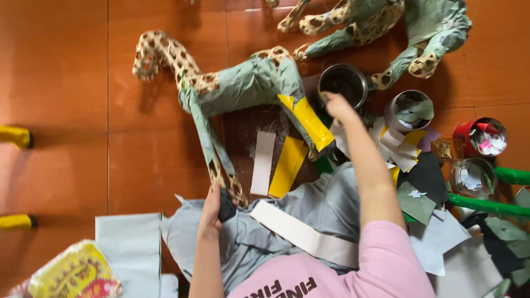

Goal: Decorating paper-mache animal figures by gluing on colored paper and decorative elements.

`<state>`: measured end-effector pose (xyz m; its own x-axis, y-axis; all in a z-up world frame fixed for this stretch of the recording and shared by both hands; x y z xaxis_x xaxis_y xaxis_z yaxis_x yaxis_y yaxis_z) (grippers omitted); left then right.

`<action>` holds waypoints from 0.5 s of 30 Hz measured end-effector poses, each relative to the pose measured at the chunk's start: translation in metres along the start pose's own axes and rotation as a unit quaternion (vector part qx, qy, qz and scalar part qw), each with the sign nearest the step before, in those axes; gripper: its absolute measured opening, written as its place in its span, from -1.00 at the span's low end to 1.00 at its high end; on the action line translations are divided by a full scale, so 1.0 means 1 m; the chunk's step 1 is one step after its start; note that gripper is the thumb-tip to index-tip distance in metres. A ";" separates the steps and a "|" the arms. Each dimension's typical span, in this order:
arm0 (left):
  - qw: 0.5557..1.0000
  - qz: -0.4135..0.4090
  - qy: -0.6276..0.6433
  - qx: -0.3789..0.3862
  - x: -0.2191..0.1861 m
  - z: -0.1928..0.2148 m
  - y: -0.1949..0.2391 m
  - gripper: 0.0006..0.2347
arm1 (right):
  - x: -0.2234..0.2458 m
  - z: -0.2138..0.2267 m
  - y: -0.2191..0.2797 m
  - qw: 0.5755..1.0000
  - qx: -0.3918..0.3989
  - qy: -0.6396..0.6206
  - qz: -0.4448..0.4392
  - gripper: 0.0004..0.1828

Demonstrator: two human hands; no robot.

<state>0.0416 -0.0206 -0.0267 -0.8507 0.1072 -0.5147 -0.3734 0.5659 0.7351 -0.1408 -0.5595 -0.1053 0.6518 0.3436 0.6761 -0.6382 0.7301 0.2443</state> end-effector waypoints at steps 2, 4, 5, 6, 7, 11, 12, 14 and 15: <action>0.999 -0.028 0.005 0.022 -0.003 -0.007 0.003 -0.72 | 0.035 0.035 0.031 0.981 0.006 -0.189 0.051 -0.51; 0.999 -0.046 -0.019 0.021 -0.003 -0.010 -0.004 -0.71 | 0.100 0.068 0.098 0.975 0.006 -0.197 0.102 -0.53; 0.996 -0.063 -0.054 0.026 -0.004 -0.009 -0.006 -0.70 | 0.153 0.085 0.125 0.966 -0.006 -0.209 0.150 -0.55; 0.997 -0.061 -0.044 0.012 0.005 0.002 -0.017 -0.70 | 0.173 0.072 0.150 0.966 0.011 -0.209 0.149 -0.55; 0.989 -0.106 -0.104 0.009 0.010 0.013 -0.028 -0.68 | 0.191 0.061 0.176 0.956 0.009 -0.258 0.143 -0.55; 0.937 -0.228 -0.261 -0.049 -0.005 0.012 -0.027 -0.44 | 0.194 -0.064 0.248 0.926 -0.045 -0.282 0.245 -0.56; 0.939 -0.225 -0.252 -0.062 -0.001 0.014 -0.031 -0.44 | 0.218 -0.090 0.265 0.927 -0.029 -0.281 0.247 -0.56; 0.937 -0.266 -0.216 -0.071 -0.003 0.014 -0.039 -0.42 | 0.276 -0.136 0.305 0.903 -0.001 -0.213 0.373 -0.54; 0.937 -0.266 -0.209 -0.081 -0.007 0.016 -0.032 -0.42 | 0.288 -0.148 0.313 0.901 0.010 -0.214 0.377 -0.54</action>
<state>0.0649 -0.0266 -0.0536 -0.3210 0.1743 -0.9309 -0.7845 0.5018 0.3644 -0.0919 -0.1446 0.0634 -0.1845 0.4747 0.8606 -0.8438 0.3724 -0.3863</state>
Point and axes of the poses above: each hand's wrist, its own y-axis away from the middle knuckle, its own z-axis out of the back of the hand, x = y × z, the point moved 4 cm from there along -y, towards the middle knuckle, and after that the axes turned 3 degrees about z, right-handed, at the moved point
